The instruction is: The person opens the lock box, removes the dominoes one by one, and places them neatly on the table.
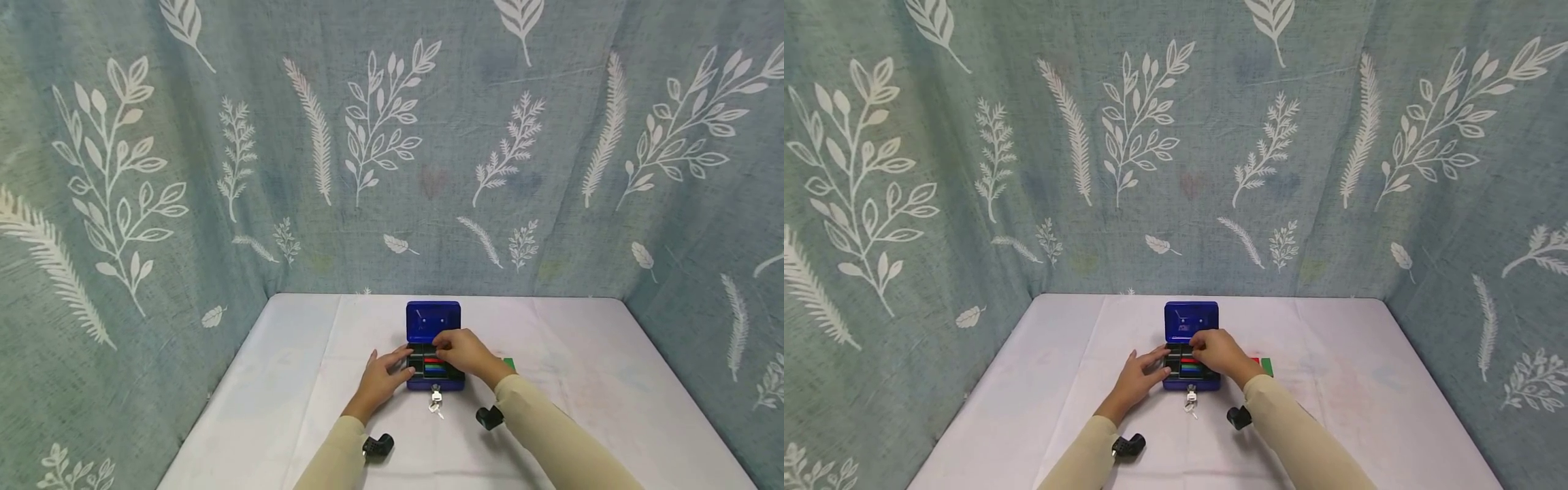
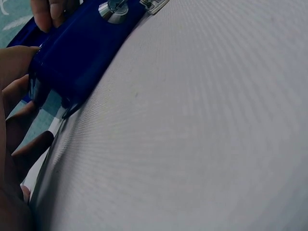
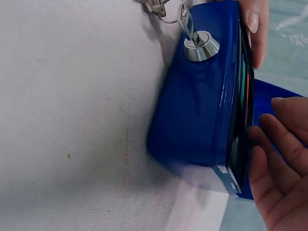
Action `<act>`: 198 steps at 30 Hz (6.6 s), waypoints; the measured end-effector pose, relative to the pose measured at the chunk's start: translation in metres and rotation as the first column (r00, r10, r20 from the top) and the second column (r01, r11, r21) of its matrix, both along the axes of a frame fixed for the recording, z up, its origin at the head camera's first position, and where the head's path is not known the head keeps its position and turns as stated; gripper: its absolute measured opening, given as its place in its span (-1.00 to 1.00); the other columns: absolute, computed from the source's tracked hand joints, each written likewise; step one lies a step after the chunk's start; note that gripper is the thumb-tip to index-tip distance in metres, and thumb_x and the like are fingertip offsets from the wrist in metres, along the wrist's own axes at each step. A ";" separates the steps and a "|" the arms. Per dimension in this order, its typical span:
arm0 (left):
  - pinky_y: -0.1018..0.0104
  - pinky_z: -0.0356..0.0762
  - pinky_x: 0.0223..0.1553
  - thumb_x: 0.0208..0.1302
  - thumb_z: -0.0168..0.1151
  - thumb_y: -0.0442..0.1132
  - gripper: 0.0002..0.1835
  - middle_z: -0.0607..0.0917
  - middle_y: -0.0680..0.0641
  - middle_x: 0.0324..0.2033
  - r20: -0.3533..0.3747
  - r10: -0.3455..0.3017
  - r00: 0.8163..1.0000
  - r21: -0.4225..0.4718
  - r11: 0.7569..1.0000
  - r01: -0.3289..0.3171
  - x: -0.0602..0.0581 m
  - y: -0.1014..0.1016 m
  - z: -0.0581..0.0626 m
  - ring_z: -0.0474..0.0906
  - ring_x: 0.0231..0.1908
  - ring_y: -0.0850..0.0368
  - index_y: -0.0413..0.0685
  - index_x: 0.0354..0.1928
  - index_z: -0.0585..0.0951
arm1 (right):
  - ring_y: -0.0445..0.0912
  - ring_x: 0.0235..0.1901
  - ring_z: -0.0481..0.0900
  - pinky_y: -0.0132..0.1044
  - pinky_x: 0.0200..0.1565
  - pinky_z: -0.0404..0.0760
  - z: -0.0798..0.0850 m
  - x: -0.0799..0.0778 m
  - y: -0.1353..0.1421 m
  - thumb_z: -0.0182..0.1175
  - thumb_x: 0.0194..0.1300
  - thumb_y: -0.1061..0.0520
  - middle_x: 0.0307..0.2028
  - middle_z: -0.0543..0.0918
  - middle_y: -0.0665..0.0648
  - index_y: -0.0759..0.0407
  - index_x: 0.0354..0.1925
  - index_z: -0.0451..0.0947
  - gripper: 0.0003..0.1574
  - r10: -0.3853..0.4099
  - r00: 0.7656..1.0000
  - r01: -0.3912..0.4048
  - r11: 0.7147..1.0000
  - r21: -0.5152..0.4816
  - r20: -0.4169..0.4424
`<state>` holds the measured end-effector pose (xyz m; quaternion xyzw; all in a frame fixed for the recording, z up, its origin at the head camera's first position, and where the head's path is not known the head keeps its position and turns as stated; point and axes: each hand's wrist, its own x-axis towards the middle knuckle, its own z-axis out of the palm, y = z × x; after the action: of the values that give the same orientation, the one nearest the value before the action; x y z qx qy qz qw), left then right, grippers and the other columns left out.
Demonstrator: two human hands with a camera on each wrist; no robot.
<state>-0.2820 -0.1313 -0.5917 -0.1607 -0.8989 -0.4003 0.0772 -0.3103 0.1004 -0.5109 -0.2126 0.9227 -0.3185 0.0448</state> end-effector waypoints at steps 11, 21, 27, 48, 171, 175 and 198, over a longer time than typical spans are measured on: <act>-0.23 -0.23 0.40 0.24 0.26 0.15 -0.48 0.53 0.09 0.23 -0.046 -0.030 0.998 0.034 0.999 0.032 0.002 -0.001 0.002 0.41 0.25 0.01 0.13 0.19 0.61 | -0.12 -0.16 0.64 -0.16 -0.07 0.66 -0.001 -0.004 -0.008 0.30 0.26 0.14 -0.21 0.71 -0.01 0.17 -0.05 0.67 -0.72 0.154 0.988 -0.148 0.978 0.146 -0.031; -0.15 -0.25 0.43 0.22 0.27 0.15 -0.48 0.50 0.17 0.24 -0.021 -0.021 1.000 0.024 0.999 0.021 0.000 -0.002 0.001 0.40 0.26 0.09 0.18 0.20 0.60 | -0.17 -0.21 0.63 -0.19 -0.09 0.65 0.003 0.000 -0.012 0.28 0.29 0.08 -0.24 0.71 -0.06 0.09 -0.08 0.70 -0.76 0.166 0.985 -0.149 0.960 0.236 -0.052; -0.21 -0.23 0.41 0.24 0.26 0.14 -0.49 0.52 0.14 0.23 -0.048 -0.024 0.999 0.025 0.999 0.026 0.000 -0.001 0.001 0.42 0.24 0.03 0.15 0.19 0.61 | -0.23 -0.32 0.57 -0.21 -0.16 0.64 0.003 0.000 -0.015 0.31 0.25 0.09 -0.33 0.67 -0.13 0.03 -0.17 0.70 -0.83 0.202 0.978 -0.179 0.942 0.284 -0.054; -0.18 -0.26 0.42 0.24 0.26 0.15 -0.48 0.51 0.15 0.24 -0.030 -0.024 0.999 0.028 0.999 0.025 0.001 -0.001 0.000 0.41 0.25 0.07 0.15 0.19 0.60 | -0.13 -0.19 0.64 -0.17 -0.09 0.66 0.000 0.000 -0.014 0.35 0.20 0.17 -0.25 0.72 -0.04 0.11 -0.08 0.69 -0.72 0.179 0.983 -0.181 0.965 0.187 0.026; -0.18 -0.25 0.42 0.24 0.29 0.09 -0.50 0.52 0.13 0.23 -0.034 -0.030 0.999 0.042 0.999 0.031 0.003 -0.001 0.005 0.40 0.26 0.05 0.12 0.20 0.60 | -0.02 -0.23 0.60 -0.17 -0.17 0.69 -0.039 0.011 0.112 0.39 0.19 0.13 -0.17 0.61 0.19 0.32 0.09 0.54 -0.47 -0.258 0.856 0.476 0.734 -0.485 0.449; -0.19 -0.25 0.42 0.23 0.29 0.09 -0.49 0.52 0.13 0.23 -0.038 -0.033 0.999 0.045 0.998 0.035 0.003 -0.001 0.005 0.41 0.26 0.05 0.11 0.20 0.61 | -0.04 -0.23 0.60 -0.17 -0.18 0.68 -0.039 0.012 0.118 0.36 0.21 0.13 -0.18 0.61 0.17 0.34 0.10 0.53 -0.47 -0.257 0.869 0.456 0.748 -0.482 0.423; -0.21 -0.24 0.41 0.23 0.29 0.07 -0.50 0.53 0.09 0.22 -0.054 -0.030 0.998 0.035 0.999 0.032 0.003 -0.001 0.004 0.41 0.25 0.05 0.08 0.18 0.61 | -0.05 -0.24 0.58 -0.26 -0.22 0.67 -0.041 0.023 0.143 0.34 0.25 0.12 -0.14 0.61 0.18 0.33 0.12 0.52 -0.48 -0.364 0.823 0.539 0.744 -0.395 0.437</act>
<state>-0.2795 -0.1321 -0.5873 -0.1838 -0.8865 -0.4132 0.0979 -0.2875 0.2435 -0.5518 0.0735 0.8094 -0.5792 0.0626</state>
